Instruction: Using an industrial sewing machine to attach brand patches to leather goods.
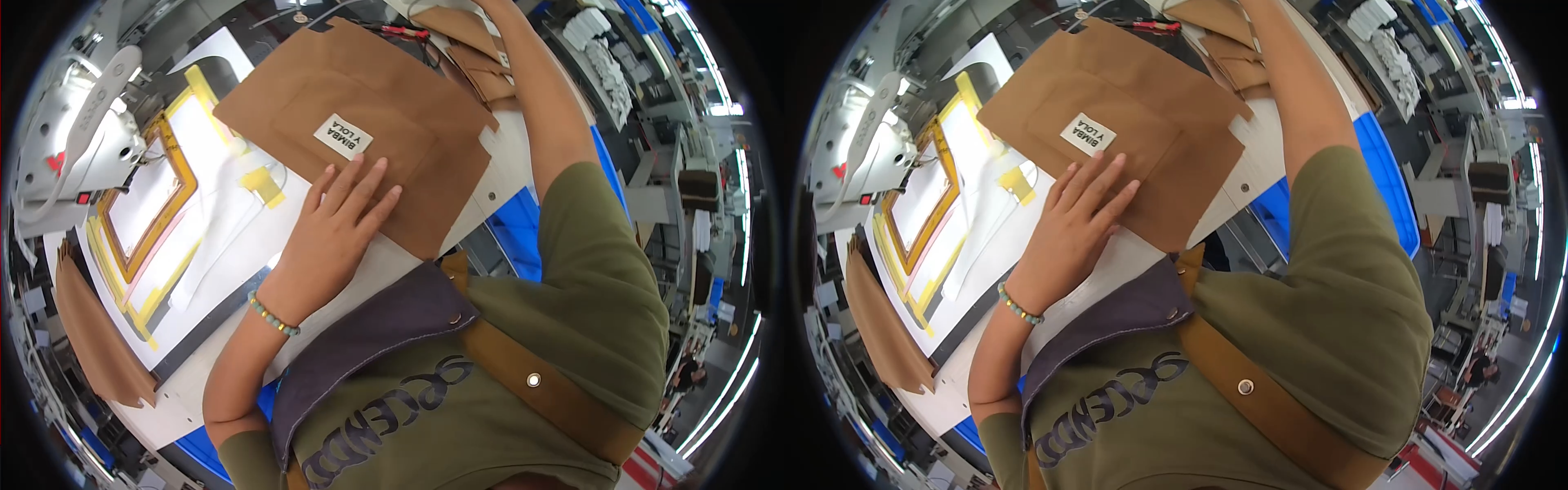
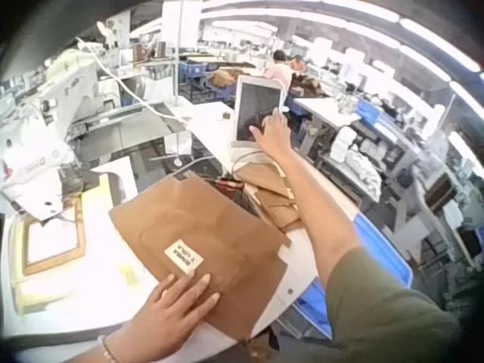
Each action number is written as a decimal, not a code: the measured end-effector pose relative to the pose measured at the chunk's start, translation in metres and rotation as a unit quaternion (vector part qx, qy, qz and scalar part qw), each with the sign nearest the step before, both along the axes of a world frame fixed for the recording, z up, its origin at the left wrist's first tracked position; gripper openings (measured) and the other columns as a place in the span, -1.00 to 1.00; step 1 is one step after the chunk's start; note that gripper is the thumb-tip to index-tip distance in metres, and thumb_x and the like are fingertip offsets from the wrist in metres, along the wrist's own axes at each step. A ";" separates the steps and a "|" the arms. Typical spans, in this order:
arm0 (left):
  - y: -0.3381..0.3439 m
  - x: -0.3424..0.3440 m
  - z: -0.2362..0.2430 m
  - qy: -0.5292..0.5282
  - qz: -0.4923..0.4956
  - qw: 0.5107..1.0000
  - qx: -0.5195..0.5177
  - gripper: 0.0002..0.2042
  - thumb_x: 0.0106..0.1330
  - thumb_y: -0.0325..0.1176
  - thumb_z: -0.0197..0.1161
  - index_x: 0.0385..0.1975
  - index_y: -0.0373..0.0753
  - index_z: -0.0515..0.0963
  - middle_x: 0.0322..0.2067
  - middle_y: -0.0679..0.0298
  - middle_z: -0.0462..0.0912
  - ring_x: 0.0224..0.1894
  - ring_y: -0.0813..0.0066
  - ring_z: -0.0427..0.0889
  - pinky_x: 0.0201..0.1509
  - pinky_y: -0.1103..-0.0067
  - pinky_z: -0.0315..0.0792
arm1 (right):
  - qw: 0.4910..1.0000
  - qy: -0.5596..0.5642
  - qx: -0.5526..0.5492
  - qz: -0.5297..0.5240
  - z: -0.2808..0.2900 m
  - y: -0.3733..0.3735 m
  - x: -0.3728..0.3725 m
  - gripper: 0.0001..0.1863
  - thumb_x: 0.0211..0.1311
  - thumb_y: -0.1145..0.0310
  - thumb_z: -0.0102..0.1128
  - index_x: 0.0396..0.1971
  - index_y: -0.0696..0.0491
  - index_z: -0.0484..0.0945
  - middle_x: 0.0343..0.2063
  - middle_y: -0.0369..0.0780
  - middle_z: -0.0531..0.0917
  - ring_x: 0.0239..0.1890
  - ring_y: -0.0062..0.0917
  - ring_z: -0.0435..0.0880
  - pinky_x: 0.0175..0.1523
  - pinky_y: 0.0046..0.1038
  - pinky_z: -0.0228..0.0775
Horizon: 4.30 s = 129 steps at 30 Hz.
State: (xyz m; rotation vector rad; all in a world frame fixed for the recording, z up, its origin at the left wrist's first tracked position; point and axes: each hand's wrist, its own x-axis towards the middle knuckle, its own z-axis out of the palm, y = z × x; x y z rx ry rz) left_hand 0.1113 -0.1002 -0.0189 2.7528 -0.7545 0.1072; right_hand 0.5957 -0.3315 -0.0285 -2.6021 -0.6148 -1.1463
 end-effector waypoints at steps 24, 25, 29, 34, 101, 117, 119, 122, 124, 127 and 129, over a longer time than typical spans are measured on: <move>0.047 0.095 -0.006 -0.134 0.129 0.970 -0.156 -0.58 0.37 -0.33 0.39 0.21 -0.27 0.61 0.31 0.01 0.59 0.39 -0.08 0.48 0.49 0.16 0.35 | 0.998 -0.002 -0.059 -0.027 0.005 -0.031 -0.014 -0.44 0.26 0.07 0.41 0.07 0.22 0.65 0.29 0.22 0.53 0.42 0.17 0.37 0.52 0.02 0.26; 0.041 0.089 -0.005 -0.138 0.122 0.975 -0.129 -0.54 0.36 -0.33 0.41 0.26 -0.22 0.58 0.35 0.03 0.56 0.42 -0.08 0.46 0.48 0.17 0.36 | 0.998 -0.030 -0.047 -0.021 0.003 -0.041 -0.012 -0.47 0.24 0.10 0.44 0.04 0.21 0.65 0.28 0.21 0.53 0.41 0.18 0.38 0.51 0.03 0.27; 0.048 0.052 0.008 -0.104 0.174 0.977 -0.070 -0.53 0.37 -0.31 0.42 0.28 -0.19 0.59 0.39 0.10 0.55 0.46 -0.03 0.44 0.50 0.19 0.36 | 0.999 -0.020 -0.048 -0.011 -0.004 -0.034 -0.004 -0.49 0.22 0.12 0.46 -0.01 0.20 0.61 0.22 0.20 0.54 0.36 0.19 0.40 0.43 0.06 0.33; 0.093 0.010 0.000 -0.126 0.250 0.960 -0.016 -0.53 0.38 -0.43 0.39 0.31 -0.20 0.58 0.41 0.10 0.53 0.49 -0.05 0.41 0.52 0.18 0.36 | 1.000 0.001 -0.017 0.007 -0.008 -0.029 -0.001 -0.49 0.22 0.12 0.48 0.00 0.19 0.60 0.19 0.19 0.54 0.34 0.19 0.39 0.40 0.08 0.33; 0.234 -0.107 -0.032 -0.105 0.349 0.930 -0.042 -0.23 0.15 -0.14 0.65 0.38 -0.21 0.53 0.39 0.09 0.54 0.47 0.03 0.44 0.48 0.23 0.37 | 0.889 0.096 -0.041 0.446 -0.003 0.272 -0.277 -0.69 0.37 0.20 0.37 -0.02 0.06 0.73 -0.08 -0.16 0.74 0.01 -0.21 0.70 0.11 -0.23 0.56; 0.240 -0.100 -0.029 -0.152 0.394 0.906 -0.023 -0.53 0.24 -0.17 0.59 0.06 -0.32 0.72 -0.15 0.18 0.58 -0.05 0.23 0.56 0.06 0.38 0.49 | 0.819 0.311 -0.130 0.465 0.011 0.170 -0.338 -0.87 0.33 0.45 0.32 -0.16 0.09 0.68 -0.17 -0.17 0.66 -0.16 -0.15 0.70 -0.08 -0.20 0.55; 0.241 -0.101 -0.030 -0.154 0.414 0.897 0.002 -0.55 0.26 -0.17 0.58 0.05 -0.31 0.72 -0.15 0.17 0.59 -0.05 0.23 0.57 0.07 0.35 0.50 | 0.825 0.268 -0.199 0.456 0.019 0.163 -0.334 -0.88 0.34 0.45 0.31 -0.19 0.13 0.69 -0.20 -0.17 0.68 -0.18 -0.17 0.70 -0.10 -0.22 0.54; 0.239 -0.102 -0.028 -0.138 0.448 0.882 0.038 -0.55 0.31 -0.14 0.54 0.08 -0.30 0.71 -0.04 0.14 0.65 0.02 0.18 0.61 0.13 0.30 0.50 | 0.841 0.295 -0.176 0.418 0.060 0.157 -0.315 -0.83 0.35 0.45 0.18 -0.24 0.07 0.77 -0.27 -0.16 0.74 -0.20 -0.19 0.74 -0.06 -0.20 0.59; 0.235 -0.106 -0.025 -0.158 0.431 0.886 0.060 -0.54 0.36 -0.19 0.51 0.16 -0.31 0.68 0.17 0.11 0.67 0.20 0.12 0.63 0.30 0.29 0.49 | 0.849 0.283 -0.141 0.423 0.082 0.160 -0.303 -0.81 0.36 0.46 0.16 -0.25 0.05 0.78 -0.27 -0.17 0.75 -0.21 -0.20 0.74 -0.06 -0.22 0.59; 0.232 -0.116 -0.031 -0.143 0.454 0.879 -0.036 -0.41 0.33 -0.08 0.54 0.25 -0.30 0.61 0.31 0.04 0.60 0.33 0.08 0.56 0.42 0.22 0.42 | 0.824 0.282 -0.144 0.470 0.121 0.172 -0.302 -0.84 0.38 0.47 0.19 -0.20 0.09 0.75 -0.27 -0.18 0.72 -0.22 -0.26 0.72 -0.09 -0.30 0.55; 0.228 -0.127 -0.034 -0.145 0.462 0.874 -0.033 -0.38 0.32 -0.07 0.55 0.28 -0.30 0.59 0.33 0.02 0.59 0.35 0.08 0.55 0.43 0.22 0.41 | 0.784 0.295 -0.181 0.516 0.146 0.191 -0.313 -0.86 0.40 0.48 0.25 -0.13 0.14 0.72 -0.27 -0.17 0.68 -0.22 -0.30 0.70 -0.11 -0.36 0.51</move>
